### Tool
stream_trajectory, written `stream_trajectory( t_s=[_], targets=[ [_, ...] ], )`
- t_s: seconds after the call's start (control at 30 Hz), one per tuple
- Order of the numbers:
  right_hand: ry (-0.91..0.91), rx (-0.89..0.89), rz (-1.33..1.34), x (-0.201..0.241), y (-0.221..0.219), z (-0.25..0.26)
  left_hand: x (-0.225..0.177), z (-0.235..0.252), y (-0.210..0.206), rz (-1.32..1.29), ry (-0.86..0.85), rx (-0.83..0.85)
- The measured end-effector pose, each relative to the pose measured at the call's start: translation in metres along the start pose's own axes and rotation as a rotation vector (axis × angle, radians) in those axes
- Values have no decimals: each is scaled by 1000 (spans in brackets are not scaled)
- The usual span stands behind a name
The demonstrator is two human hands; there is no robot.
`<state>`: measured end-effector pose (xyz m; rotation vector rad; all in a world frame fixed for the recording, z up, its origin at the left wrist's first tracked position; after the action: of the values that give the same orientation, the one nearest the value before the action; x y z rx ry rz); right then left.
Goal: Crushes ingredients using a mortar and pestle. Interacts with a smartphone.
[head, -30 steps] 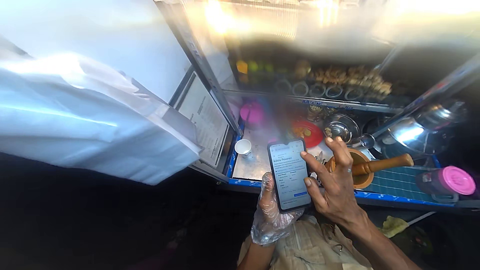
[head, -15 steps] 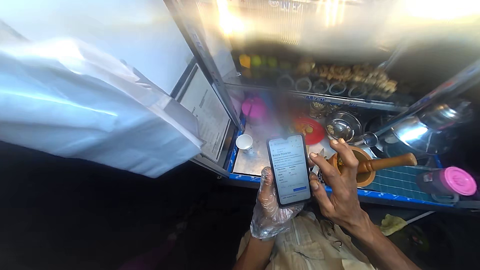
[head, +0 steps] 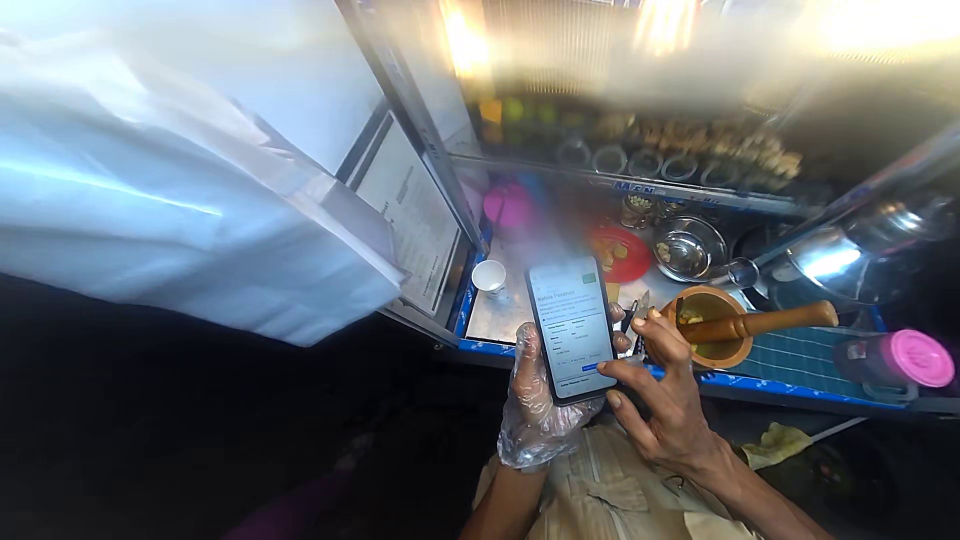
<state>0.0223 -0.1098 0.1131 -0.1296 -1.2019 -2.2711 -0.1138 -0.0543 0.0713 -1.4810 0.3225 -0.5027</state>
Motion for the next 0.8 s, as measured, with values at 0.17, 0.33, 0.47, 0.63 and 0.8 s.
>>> stream_trajectory(
  t_s=[0.17,0.33,0.47,0.63,0.8],
  targets=[
    [0,1,10,2,0,-1,1,0,-2,-1,-4,3],
    [-3,5,24,2,0,-1,1,0,-3,-3,-4,-6],
    [-4,-1,26,1,0,-2,2,0,-6,8,-18,-10],
    [-4,-3,33,1,0,-2,2,0,-3,21,-23,-24],
    [2,-9,29,1,0,-2,3,0,-6,37,-36,-29]
  ],
)
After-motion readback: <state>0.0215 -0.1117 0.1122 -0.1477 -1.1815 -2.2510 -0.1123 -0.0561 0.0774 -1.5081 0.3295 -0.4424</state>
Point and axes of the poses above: each hand's wrist, its own z-axis towards the middle knuckle, its own y-axis out of the back of the hand, x = y × z, the point moved 3 cm from there along z, towards the middle knuckle, and after that the axes turned 9 degrees about -z, right-handed, at the moved point
